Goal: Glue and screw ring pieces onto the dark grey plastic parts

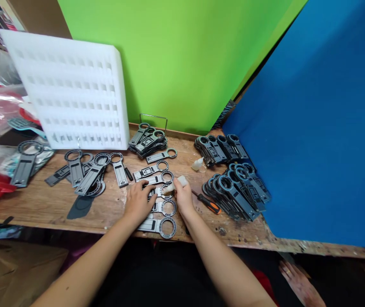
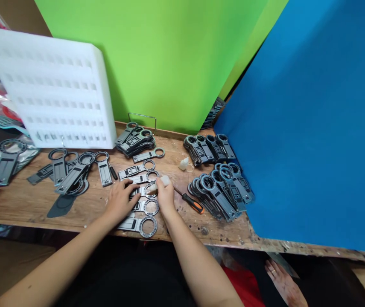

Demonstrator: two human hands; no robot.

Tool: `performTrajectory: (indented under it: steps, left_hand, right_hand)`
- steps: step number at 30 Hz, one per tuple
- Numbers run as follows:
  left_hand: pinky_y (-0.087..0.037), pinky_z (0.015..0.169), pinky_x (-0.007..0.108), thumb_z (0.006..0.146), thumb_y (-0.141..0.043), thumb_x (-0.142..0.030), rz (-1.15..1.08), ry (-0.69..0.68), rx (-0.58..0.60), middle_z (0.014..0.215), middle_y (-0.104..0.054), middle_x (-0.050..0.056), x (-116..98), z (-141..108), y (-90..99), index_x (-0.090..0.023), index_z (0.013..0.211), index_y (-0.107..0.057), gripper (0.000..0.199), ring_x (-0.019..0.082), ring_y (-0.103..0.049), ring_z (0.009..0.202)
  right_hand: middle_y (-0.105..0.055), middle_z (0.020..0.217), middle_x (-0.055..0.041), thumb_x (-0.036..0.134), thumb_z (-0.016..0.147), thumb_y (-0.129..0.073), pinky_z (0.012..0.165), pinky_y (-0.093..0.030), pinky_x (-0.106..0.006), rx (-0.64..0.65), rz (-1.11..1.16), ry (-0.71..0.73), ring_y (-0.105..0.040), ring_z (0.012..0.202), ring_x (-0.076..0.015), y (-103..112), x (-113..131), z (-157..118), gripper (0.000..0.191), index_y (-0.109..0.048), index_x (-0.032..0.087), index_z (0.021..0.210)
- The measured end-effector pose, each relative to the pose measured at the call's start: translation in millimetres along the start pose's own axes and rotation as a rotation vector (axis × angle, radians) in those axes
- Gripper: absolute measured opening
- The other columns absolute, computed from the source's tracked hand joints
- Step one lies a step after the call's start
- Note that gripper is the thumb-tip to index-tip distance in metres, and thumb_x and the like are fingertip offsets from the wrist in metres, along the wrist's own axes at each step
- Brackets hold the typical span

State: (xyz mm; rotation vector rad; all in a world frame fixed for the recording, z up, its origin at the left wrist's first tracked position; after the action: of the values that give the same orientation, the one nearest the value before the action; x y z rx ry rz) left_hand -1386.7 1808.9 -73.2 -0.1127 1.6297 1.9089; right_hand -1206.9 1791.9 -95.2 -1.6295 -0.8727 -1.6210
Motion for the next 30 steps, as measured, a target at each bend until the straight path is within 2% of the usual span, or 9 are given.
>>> performTrajectory:
  steps: [5, 12, 22, 30]
  left_hand:
    - [-0.022, 0.107, 0.061, 0.082, -0.049, -0.04, -0.028, -0.013, 0.021, 0.135, -0.046, 0.007, 2.8, 0.5, -5.5, -0.029, 0.101, -0.062, 0.026, 0.034, -0.029, 0.133]
    - [-0.015, 0.109, 0.063, 0.083, -0.048, -0.04, -0.043, -0.022, 0.061, 0.141, -0.042, 0.007, 3.2, 0.9, -8.5, -0.028, 0.102, -0.06, 0.026, 0.034, -0.024, 0.137]
    - [-0.014, 0.109, 0.064, 0.084, -0.047, -0.038, -0.043, -0.037, 0.072, 0.142, -0.042, 0.007, 1.5, 1.1, -7.6, -0.027, 0.102, -0.059, 0.025, 0.033, -0.024, 0.137]
    - [-0.013, 0.109, 0.065, 0.085, -0.046, -0.038, -0.043, -0.032, 0.091, 0.143, -0.042, 0.007, 0.7, 1.0, -7.2, -0.027, 0.102, -0.059, 0.024, 0.033, -0.019, 0.139]
  right_hand:
    - [-0.059, 0.062, 0.0015, 0.05, 0.073, -0.058, 0.058, -0.04, -0.026, 0.006, -0.118, 0.048, -0.051, 0.06, -0.0148, -0.8, 6.2, -1.4, 0.031, -0.049, 0.021, 0.069]
    - [-0.06, 0.069, 0.0008, 0.046, 0.075, -0.057, 0.063, -0.039, -0.028, 0.058, -0.255, 0.108, -0.052, 0.064, -0.016, -10.4, 17.8, -4.7, 0.026, -0.054, 0.02, 0.074]
    - [-0.054, 0.064, 0.0036, 0.044, 0.076, -0.054, 0.059, -0.037, -0.026, 0.07, -0.257, 0.125, -0.047, 0.06, -0.0137, -18.3, 19.2, 10.9, 0.025, -0.049, 0.021, 0.068]
    - [-0.048, 0.061, 0.0053, 0.043, 0.076, -0.053, 0.058, -0.035, -0.025, 0.019, -0.208, 0.114, -0.044, 0.059, -0.0125, -12.6, 12.6, 25.4, 0.026, -0.046, 0.021, 0.065]
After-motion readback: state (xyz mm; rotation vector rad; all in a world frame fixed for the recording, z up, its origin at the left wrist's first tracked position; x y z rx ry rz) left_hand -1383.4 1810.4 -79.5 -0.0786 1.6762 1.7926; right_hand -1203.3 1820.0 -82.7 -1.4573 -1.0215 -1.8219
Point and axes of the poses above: each hand's wrist, its own z-axis towards the middle knuckle, its own y-axis out of the back of the hand, x = y × z, the point moved 7 cm from there along z, towards the middle knuckle
